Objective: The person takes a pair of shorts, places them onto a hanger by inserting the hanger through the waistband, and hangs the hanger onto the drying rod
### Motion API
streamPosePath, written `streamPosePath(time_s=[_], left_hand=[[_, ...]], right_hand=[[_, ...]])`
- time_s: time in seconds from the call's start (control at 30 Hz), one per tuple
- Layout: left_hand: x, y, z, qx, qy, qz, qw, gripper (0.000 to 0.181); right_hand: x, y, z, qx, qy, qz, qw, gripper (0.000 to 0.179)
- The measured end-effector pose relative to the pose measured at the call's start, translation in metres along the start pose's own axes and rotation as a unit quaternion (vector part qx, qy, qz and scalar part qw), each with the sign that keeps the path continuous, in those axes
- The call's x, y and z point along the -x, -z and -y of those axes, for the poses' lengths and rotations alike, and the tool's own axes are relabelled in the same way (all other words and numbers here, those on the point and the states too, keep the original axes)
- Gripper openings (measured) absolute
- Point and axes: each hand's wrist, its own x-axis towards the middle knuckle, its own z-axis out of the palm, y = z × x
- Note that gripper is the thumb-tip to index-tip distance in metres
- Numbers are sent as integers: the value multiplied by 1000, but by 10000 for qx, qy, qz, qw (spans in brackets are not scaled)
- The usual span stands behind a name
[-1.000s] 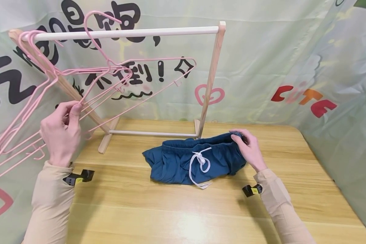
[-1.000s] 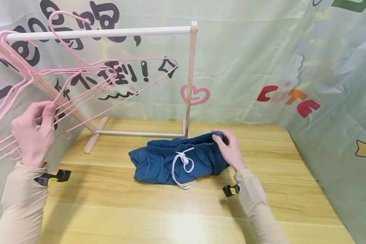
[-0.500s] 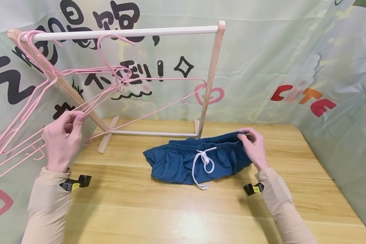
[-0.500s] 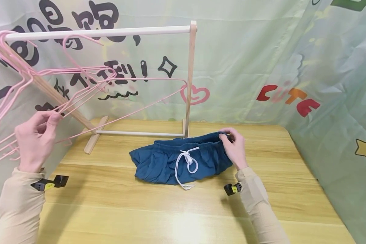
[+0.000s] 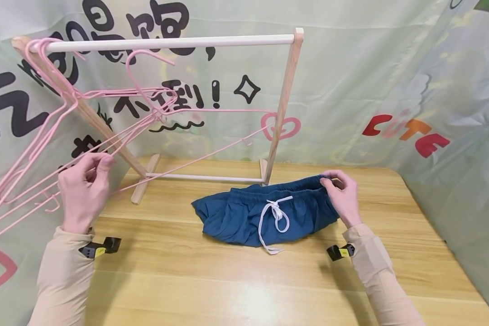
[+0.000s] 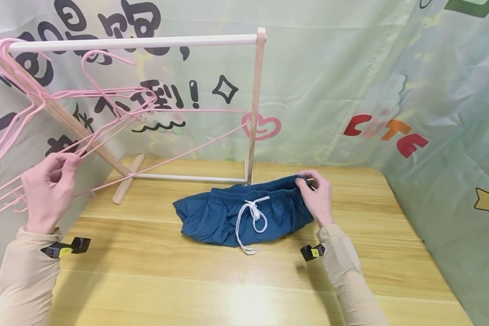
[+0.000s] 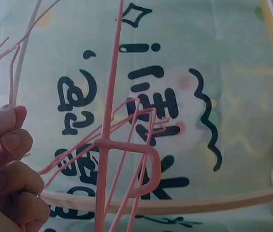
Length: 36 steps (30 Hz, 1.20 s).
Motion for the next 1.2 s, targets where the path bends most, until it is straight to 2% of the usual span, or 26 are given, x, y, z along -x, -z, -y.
streamPosePath(time_s=[0.3, 0.57, 0.8, 1.03, 1.2], left_hand=[[0, 6, 8, 307, 18, 153, 9994, 26], [1, 3, 8, 189, -152, 672, 9974, 22], [5, -6, 9, 197, -391, 924, 9948, 18], [10, -16, 6, -7, -705, 1219, 9900, 14], [11, -23, 3, -264, -801, 1406, 9865, 7]], right_hand=[[-2, 2, -4, 98, -86, 39, 9999, 22], [-2, 2, -6, 90, -21, 47, 9999, 21], [-2, 1, -5, 92, 19, -74, 9999, 21], [0, -1, -4, -67, 126, -118, 9998, 21], [0, -1, -1, -154, 214, -68, 9996, 21]])
